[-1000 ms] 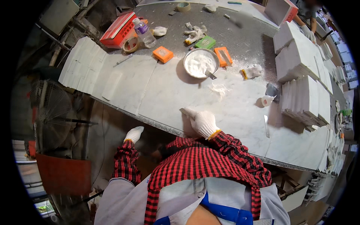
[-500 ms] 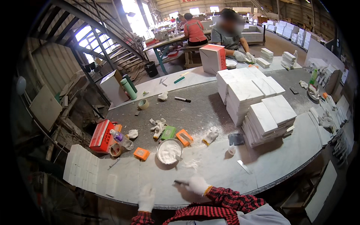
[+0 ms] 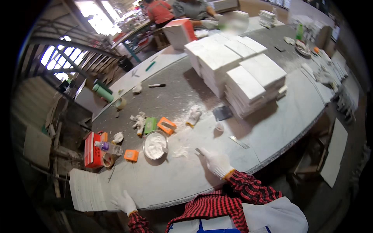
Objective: The person cleans a workbench surface by spreading white powder, scrubbing with a sponge, and scraping residue with a metal tool. The person then picks up a white rectangular block from a stack.
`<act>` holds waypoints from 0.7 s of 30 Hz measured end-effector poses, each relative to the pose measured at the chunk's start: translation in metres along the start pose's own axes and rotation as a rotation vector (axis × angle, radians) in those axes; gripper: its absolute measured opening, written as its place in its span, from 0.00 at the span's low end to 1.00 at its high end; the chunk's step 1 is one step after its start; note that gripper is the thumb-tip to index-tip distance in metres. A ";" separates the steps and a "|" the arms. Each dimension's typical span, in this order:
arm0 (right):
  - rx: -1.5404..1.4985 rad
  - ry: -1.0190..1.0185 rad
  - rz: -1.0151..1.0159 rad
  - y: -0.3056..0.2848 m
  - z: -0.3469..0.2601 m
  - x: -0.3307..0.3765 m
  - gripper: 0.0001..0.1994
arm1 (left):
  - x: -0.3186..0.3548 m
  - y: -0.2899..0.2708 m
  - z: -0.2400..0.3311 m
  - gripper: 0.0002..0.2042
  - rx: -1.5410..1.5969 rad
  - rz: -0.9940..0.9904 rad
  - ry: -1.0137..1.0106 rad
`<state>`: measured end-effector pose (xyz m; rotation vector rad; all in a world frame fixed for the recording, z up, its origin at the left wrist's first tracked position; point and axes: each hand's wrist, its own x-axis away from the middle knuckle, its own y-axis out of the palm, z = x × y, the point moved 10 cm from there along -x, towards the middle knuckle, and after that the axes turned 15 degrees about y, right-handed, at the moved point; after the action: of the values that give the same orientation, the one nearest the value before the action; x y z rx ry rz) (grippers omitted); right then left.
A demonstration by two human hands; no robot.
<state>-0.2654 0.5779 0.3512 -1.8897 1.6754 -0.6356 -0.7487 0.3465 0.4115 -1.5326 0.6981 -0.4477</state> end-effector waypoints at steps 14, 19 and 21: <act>0.232 -0.168 0.260 0.015 -0.001 -0.015 0.11 | 0.110 -0.178 0.533 0.35 1.373 -0.689 1.159; 0.244 -0.115 0.007 -0.046 -0.021 0.008 0.11 | 0.123 -0.159 0.615 0.48 1.346 -0.833 1.164; 0.095 -0.089 -0.058 -0.085 -0.012 0.017 0.14 | 0.107 -0.152 0.639 0.51 1.315 -0.743 1.138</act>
<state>-0.2085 0.5681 0.4167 -1.8771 1.5131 -0.6338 -0.2245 0.7487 0.4882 -0.0769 0.3995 -1.9490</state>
